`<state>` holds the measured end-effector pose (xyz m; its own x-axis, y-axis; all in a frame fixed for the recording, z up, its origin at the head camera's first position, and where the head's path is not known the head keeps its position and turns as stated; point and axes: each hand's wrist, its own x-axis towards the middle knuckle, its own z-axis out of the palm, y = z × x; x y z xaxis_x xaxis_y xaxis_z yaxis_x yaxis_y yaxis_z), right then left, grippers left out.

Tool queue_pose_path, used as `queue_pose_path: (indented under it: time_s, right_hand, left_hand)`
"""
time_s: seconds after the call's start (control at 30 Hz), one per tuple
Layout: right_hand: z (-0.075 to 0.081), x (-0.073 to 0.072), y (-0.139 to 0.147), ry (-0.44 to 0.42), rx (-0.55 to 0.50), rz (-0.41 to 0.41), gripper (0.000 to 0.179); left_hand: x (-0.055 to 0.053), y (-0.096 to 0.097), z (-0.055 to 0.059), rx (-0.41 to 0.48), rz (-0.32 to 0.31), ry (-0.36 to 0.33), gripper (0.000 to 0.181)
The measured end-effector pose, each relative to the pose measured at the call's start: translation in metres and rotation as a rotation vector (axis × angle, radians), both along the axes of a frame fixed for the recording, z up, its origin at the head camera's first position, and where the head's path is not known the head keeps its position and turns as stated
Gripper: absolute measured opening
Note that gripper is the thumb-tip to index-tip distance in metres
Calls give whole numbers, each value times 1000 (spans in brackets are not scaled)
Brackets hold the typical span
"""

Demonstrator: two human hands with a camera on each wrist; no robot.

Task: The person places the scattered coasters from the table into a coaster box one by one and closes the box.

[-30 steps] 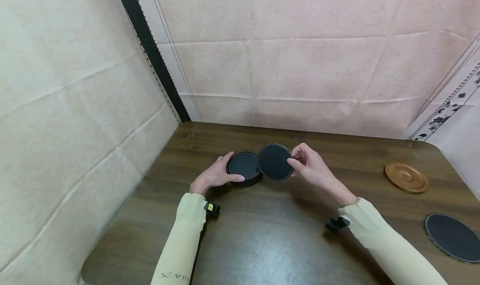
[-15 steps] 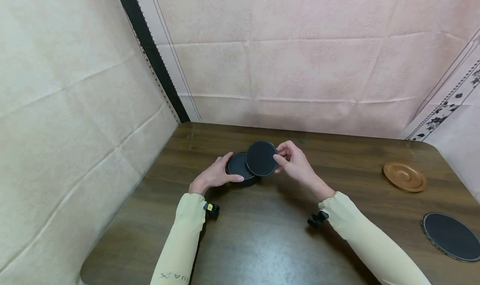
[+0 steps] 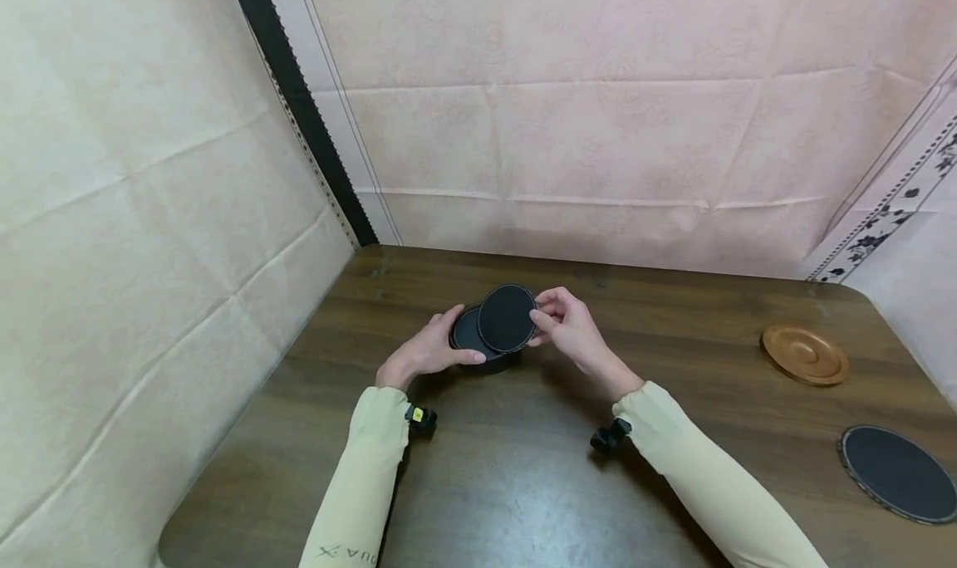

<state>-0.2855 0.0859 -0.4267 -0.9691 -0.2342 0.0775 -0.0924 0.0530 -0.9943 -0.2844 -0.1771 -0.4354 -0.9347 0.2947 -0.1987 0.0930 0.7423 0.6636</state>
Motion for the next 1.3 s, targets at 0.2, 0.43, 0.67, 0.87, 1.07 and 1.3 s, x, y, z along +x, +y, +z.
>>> queue_pose_path:
  time_s: [0.2,0.43,0.67,0.87,1.07,1.3]
  right_hand:
    - [-3,1,-9,-59,25,-1,32]
    - [-5,2,-13,-62,195,26,33]
    - [-9,0,-15,-46,354,68,40]
    - [-9,0,-18,-28,404,108,52]
    - [-7,0,-16,-35,446,95,55]
    - [0,3,-2,-5,422,89,43]
  left_hand:
    - [-1,-1,-1,15,-19,9,109]
    - [0,0,-1,0,5,3,111]
    - [1,1,-1,-17,16,-3,111]
    - [0,2,0,-23,9,4,110]
    - [1,2,0,-16,22,-8,107]
    - [2,1,0,-18,29,-8,106]
